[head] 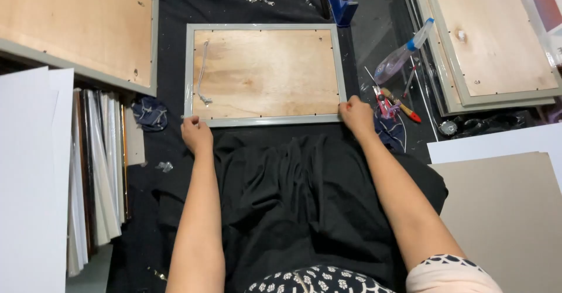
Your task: The person wipes the edges of a wooden frame with a cloth, then uses a red utility knife to scrape along the frame's perimeter. The frame is handled one at a time on a black cloth-covered surface.
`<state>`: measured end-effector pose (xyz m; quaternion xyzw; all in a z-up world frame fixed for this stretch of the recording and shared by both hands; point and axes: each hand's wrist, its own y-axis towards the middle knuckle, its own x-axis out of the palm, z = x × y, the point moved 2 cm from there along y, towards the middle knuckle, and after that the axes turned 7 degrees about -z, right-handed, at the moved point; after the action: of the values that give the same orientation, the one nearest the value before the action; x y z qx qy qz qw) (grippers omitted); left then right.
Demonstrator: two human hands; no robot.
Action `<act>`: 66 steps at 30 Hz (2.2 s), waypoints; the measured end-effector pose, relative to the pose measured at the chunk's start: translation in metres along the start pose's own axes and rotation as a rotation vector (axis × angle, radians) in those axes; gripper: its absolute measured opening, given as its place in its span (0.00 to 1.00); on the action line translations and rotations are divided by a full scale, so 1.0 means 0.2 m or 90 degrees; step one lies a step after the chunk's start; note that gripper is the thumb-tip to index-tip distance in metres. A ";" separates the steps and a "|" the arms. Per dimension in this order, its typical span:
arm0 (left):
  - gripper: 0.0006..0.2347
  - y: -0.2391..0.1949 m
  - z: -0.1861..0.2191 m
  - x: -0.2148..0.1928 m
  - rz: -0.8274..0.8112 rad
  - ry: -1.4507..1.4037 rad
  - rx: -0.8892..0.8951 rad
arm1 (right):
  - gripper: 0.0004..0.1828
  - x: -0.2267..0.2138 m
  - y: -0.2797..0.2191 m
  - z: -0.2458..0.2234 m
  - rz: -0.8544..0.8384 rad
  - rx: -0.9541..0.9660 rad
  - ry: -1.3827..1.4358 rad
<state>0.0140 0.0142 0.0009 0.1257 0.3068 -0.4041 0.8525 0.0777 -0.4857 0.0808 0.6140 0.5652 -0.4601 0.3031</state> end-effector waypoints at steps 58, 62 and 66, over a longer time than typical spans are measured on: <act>0.37 0.01 -0.02 0.03 -0.252 -0.010 -0.491 | 0.14 0.58 0.08 -0.02 0.003 -0.222 -0.221; 0.30 -0.02 0.11 -0.16 -0.022 -0.166 -0.536 | 0.06 0.75 -0.08 -0.41 0.119 -0.433 -0.443; 0.25 -0.05 0.30 -0.27 0.071 -0.179 -0.492 | 0.04 0.95 -0.17 -0.85 0.006 -0.520 -0.262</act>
<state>0.0053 0.0133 0.0812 -0.2437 0.3094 -0.2252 0.8912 0.0714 -0.2482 -0.0200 0.3423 0.6257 -0.3104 0.6284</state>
